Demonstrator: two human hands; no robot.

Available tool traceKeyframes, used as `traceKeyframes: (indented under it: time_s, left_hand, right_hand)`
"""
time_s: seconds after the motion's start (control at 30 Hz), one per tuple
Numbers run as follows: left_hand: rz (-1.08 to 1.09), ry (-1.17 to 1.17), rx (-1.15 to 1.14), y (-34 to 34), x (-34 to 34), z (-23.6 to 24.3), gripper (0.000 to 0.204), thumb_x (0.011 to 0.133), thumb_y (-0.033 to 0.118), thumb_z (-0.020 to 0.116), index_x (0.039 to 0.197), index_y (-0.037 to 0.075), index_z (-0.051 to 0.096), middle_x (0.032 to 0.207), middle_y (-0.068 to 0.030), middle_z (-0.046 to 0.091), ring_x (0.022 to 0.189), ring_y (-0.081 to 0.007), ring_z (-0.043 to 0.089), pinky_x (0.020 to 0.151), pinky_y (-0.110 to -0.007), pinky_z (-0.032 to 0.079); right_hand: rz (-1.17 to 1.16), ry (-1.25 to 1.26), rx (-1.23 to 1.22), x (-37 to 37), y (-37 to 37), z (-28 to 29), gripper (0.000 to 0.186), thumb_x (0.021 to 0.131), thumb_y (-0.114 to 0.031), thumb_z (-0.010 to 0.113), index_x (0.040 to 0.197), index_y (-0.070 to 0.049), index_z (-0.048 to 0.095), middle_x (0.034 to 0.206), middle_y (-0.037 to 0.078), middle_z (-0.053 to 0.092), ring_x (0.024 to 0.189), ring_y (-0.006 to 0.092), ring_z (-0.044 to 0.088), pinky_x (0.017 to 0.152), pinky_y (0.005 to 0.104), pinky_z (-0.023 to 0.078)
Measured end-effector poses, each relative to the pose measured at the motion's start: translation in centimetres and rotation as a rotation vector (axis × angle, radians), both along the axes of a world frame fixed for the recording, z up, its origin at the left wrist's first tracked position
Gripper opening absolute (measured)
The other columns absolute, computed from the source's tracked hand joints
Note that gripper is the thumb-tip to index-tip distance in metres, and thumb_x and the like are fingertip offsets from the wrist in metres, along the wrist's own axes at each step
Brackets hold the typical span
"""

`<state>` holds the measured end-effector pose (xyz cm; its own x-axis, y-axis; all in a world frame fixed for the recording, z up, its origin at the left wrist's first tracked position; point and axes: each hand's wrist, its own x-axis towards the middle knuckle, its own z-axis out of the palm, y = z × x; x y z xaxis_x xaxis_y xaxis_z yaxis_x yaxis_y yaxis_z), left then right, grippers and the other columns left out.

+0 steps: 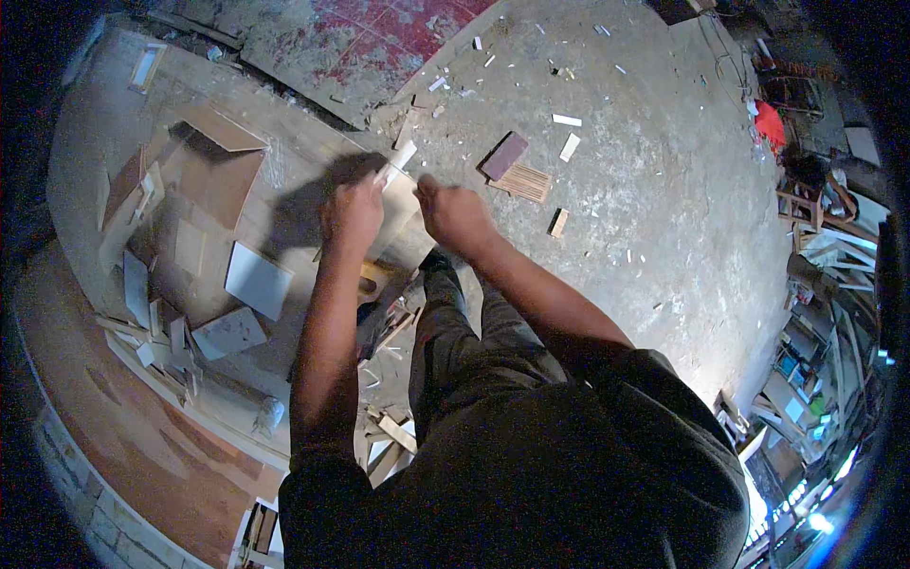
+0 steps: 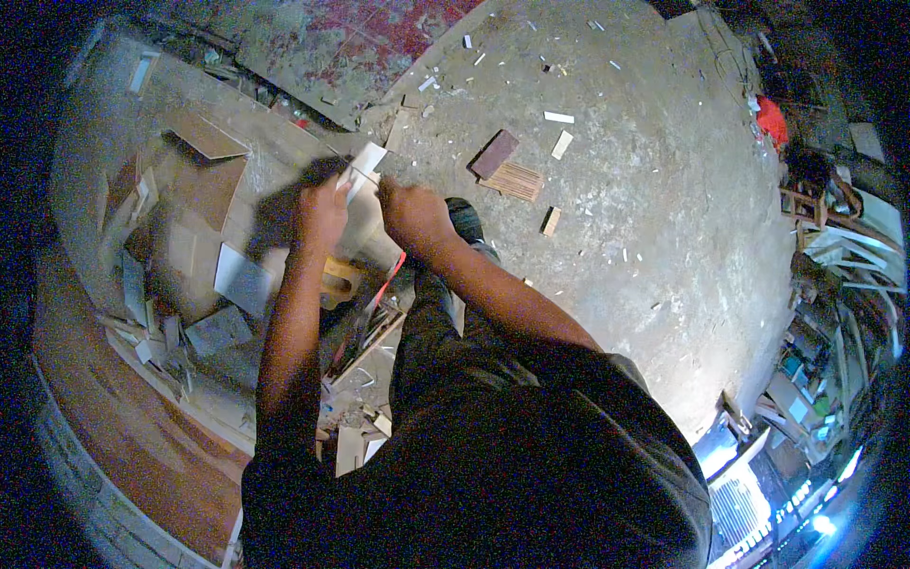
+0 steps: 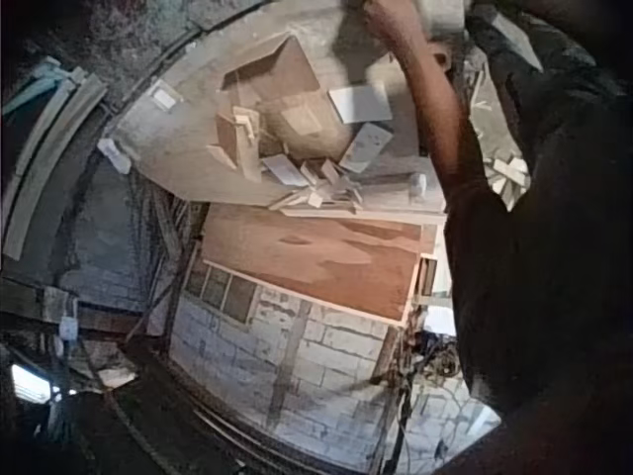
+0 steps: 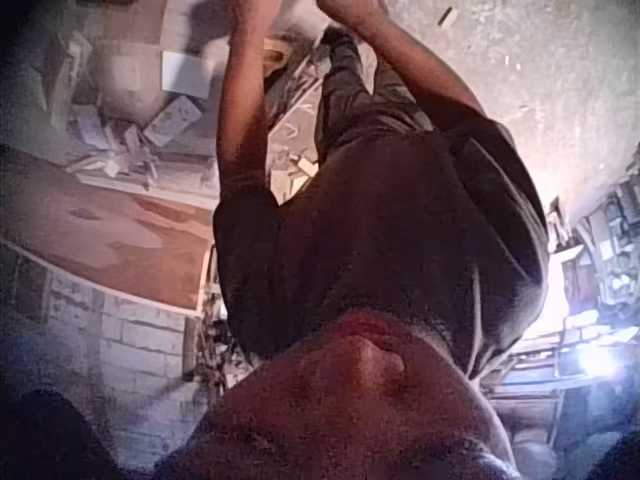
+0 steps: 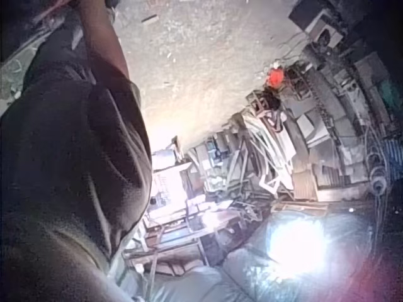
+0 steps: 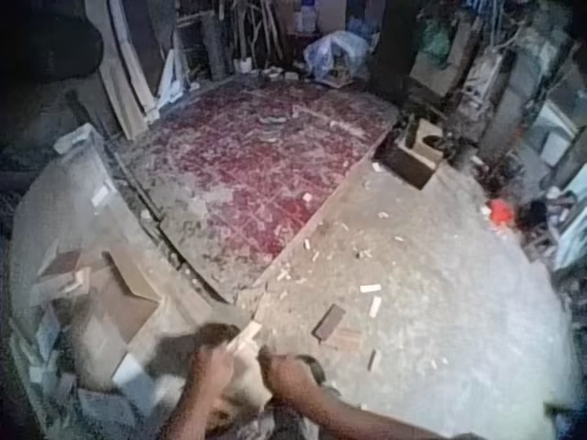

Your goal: The person is using a hand saw to cut a notch into a piece of wood.

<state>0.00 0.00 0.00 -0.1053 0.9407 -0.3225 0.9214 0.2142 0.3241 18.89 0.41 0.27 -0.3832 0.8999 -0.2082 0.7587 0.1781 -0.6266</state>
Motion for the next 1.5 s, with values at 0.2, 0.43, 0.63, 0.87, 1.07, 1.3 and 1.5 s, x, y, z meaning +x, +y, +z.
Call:
traceKeyframes:
  time_s: [0.2,0.43,0.63,0.87,1.07,1.3,1.5]
  left_hand:
    - [-0.054,0.015,-0.002,-1.1,2.9,0.7,0.027,0.092,0.03,0.052,0.099,0.008,0.064,0.079,-0.0242,0.063,0.076,-0.043,0.063,0.065,-0.054,0.049]
    - [0.039,-0.022,0.034,-0.2,0.0,-1.2,0.025,0.091,0.028,0.053,0.095,0.005,0.064,0.077,-0.0229,0.064,0.073,-0.0439,0.062,0.065,-0.053,0.05]
    - [0.023,-0.05,0.091,0.2,-0.7,-0.7,0.031,0.09,0.033,0.055,0.104,0.007,0.066,0.078,-0.0242,0.064,0.075,-0.0452,0.062,0.068,-0.053,0.05]
    - [0.048,-0.093,-0.033,0.0,-1.8,2.2,0.035,0.091,0.034,0.054,0.106,0.004,0.064,0.09,-0.027,0.064,0.084,-0.0455,0.061,0.075,-0.052,0.049]
    - [0.029,-0.33,-0.026,1.5,-3.2,9.9,0.036,0.09,0.033,0.058,0.102,0.0,0.063,0.092,-0.0243,0.065,0.087,-0.0415,0.063,0.076,-0.045,0.048]
    - [0.018,-0.381,-0.07,2.4,-2.8,11.5,0.041,0.09,0.034,0.061,0.106,-0.003,0.061,0.099,-0.0238,0.066,0.09,-0.0346,0.064,0.082,-0.041,0.047]
    - [0.025,-0.018,0.131,1.8,-2.0,6.5,0.032,0.093,0.033,0.05,0.092,0.003,0.061,0.085,-0.0248,0.063,0.081,-0.0459,0.06,0.07,-0.052,0.047]
  right_hand:
    - [0.003,-0.123,-0.148,2.8,-2.2,1.4,0.02,0.094,-0.026,0.05,0.097,-0.007,0.052,0.066,0.022,0.061,0.061,0.0426,0.062,0.053,0.052,0.048]
    - [0.006,-0.028,-0.163,3.0,-2.7,1.7,0.02,0.093,-0.024,0.049,0.099,-0.005,0.052,0.069,0.025,0.061,0.064,0.0444,0.061,0.056,0.0541,0.048]
    - [0.025,-0.009,-0.051,0.1,0.9,1.0,0.02,0.093,-0.025,0.05,0.097,-0.005,0.053,0.066,0.023,0.061,0.064,0.0442,0.061,0.057,0.0541,0.048]
    - [0.047,0.011,-0.16,0.5,0.9,5.6,0.021,0.092,-0.024,0.051,0.097,-0.005,0.055,0.071,0.025,0.061,0.068,0.045,0.061,0.061,0.0537,0.048]
    - [0.084,0.198,-0.105,-0.1,2.2,10.3,0.024,0.091,-0.022,0.052,0.101,-0.001,0.058,0.077,0.028,0.062,0.074,0.0457,0.06,0.067,0.0517,0.048]
    - [0.021,0.148,-0.08,-0.1,2.0,12.3,0.023,0.092,-0.023,0.051,0.102,-0.003,0.059,0.078,0.026,0.063,0.071,0.044,0.061,0.063,0.053,0.049]
    - [-0.015,0.069,-0.087,-0.9,2.0,7.7,0.028,0.096,-0.029,0.043,0.097,-0.006,0.059,0.077,0.023,0.065,0.072,0.0423,0.064,0.063,0.0531,0.05]
